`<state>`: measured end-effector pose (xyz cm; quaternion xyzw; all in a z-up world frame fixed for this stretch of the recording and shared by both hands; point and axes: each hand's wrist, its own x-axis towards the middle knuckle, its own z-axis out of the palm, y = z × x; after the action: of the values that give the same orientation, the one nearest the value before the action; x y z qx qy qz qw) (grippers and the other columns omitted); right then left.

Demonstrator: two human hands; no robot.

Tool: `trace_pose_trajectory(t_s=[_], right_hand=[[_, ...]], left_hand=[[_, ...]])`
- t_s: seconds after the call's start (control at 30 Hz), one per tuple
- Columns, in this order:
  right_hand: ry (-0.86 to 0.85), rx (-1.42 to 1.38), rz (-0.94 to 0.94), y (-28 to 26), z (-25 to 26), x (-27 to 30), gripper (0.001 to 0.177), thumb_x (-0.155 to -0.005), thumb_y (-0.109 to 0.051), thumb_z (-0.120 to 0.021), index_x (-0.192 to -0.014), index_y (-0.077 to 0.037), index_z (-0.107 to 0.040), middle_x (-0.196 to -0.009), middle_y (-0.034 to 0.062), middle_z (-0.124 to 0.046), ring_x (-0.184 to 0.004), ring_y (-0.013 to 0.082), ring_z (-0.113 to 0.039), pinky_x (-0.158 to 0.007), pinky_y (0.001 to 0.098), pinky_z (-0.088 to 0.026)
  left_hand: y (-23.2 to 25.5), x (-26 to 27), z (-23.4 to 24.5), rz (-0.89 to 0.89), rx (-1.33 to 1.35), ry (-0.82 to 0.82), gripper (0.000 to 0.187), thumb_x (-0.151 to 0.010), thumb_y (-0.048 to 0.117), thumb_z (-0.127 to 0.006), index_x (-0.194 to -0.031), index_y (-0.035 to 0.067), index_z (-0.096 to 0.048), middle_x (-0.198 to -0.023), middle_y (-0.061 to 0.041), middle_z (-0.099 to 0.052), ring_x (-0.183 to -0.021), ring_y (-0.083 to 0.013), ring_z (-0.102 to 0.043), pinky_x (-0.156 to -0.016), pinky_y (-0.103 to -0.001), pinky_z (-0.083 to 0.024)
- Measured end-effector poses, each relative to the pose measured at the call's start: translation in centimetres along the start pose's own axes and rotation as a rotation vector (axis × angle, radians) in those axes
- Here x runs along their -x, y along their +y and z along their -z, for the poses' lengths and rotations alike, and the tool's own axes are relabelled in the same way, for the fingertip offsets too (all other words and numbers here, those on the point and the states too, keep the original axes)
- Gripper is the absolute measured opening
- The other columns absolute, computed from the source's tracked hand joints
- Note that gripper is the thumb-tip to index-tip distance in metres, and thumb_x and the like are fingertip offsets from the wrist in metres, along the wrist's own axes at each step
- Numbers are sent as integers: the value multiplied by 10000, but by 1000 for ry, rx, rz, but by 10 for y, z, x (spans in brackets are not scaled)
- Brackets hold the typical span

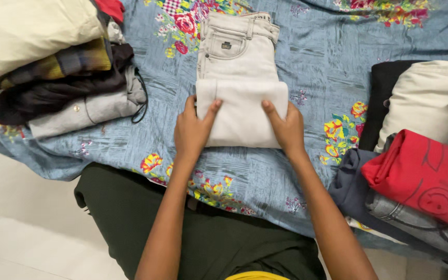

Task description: The person folds a pair of cream-colored pants, then a plaid scarf, and finally a pair of white jeans on a bed. They smooth and fold each item neatly by hand.

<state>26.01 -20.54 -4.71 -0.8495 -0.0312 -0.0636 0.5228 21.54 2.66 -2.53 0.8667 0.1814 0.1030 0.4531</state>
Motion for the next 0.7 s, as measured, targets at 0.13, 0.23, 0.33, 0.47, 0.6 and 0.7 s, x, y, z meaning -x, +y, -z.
trace_pose_trajectory(t_s=[0.13,0.23,0.33,0.47,0.6,0.7], right_hand=[[-91,184,-110,2,-3,-30,701,-878,-637,-668,-994,50,-753,-852,194,-763,-786,276,-761,-715,386,-571],[-102,213,-171,8,-5,-37,738,-855,-661,-675,-966,65,-757,-816,190,-749,-764,278,-758,-712,392,-577],[-138,142,-217,14,-3,-36,716,-907,-631,-621,-1039,61,-749,-890,198,-761,-840,272,-744,-775,382,-566],[-50,-258,128,25,14,-3,598,-1098,-483,-477,-1381,33,-585,-1393,210,-601,-1290,237,-547,-1103,327,-390],[-132,-137,275,28,51,59,474,-987,-76,-442,-1456,-118,-504,-1551,140,-536,-1456,265,-520,-1222,360,-377],[-161,225,475,19,66,70,674,-777,82,-510,-1420,-120,-500,-1599,131,-463,-1555,320,-384,-1298,427,-291]], left_hand=[[5,-18,-2,126,-170,-57,801,-843,752,-572,-1215,50,-675,-1028,-253,-747,-1010,-453,-703,-850,-545,-538],[-2,-32,-4,98,-197,-62,856,-824,755,-603,-1235,6,-656,-1046,-290,-723,-1018,-469,-691,-850,-544,-539],[-14,-41,-11,99,-204,-93,887,-819,748,-614,-1217,-44,-649,-1052,-320,-707,-1022,-483,-685,-862,-544,-539],[-34,-56,-15,66,-89,-175,861,-840,718,-620,-1119,-95,-680,-1052,-346,-702,-1025,-478,-696,-889,-514,-545],[-48,-50,-7,104,31,-344,816,-860,656,-649,-1082,-128,-694,-1006,-312,-742,-972,-391,-752,-863,-446,-569],[-47,-36,5,139,254,-481,729,-862,578,-646,-1136,-95,-705,-1007,-228,-778,-949,-307,-760,-827,-392,-577]])
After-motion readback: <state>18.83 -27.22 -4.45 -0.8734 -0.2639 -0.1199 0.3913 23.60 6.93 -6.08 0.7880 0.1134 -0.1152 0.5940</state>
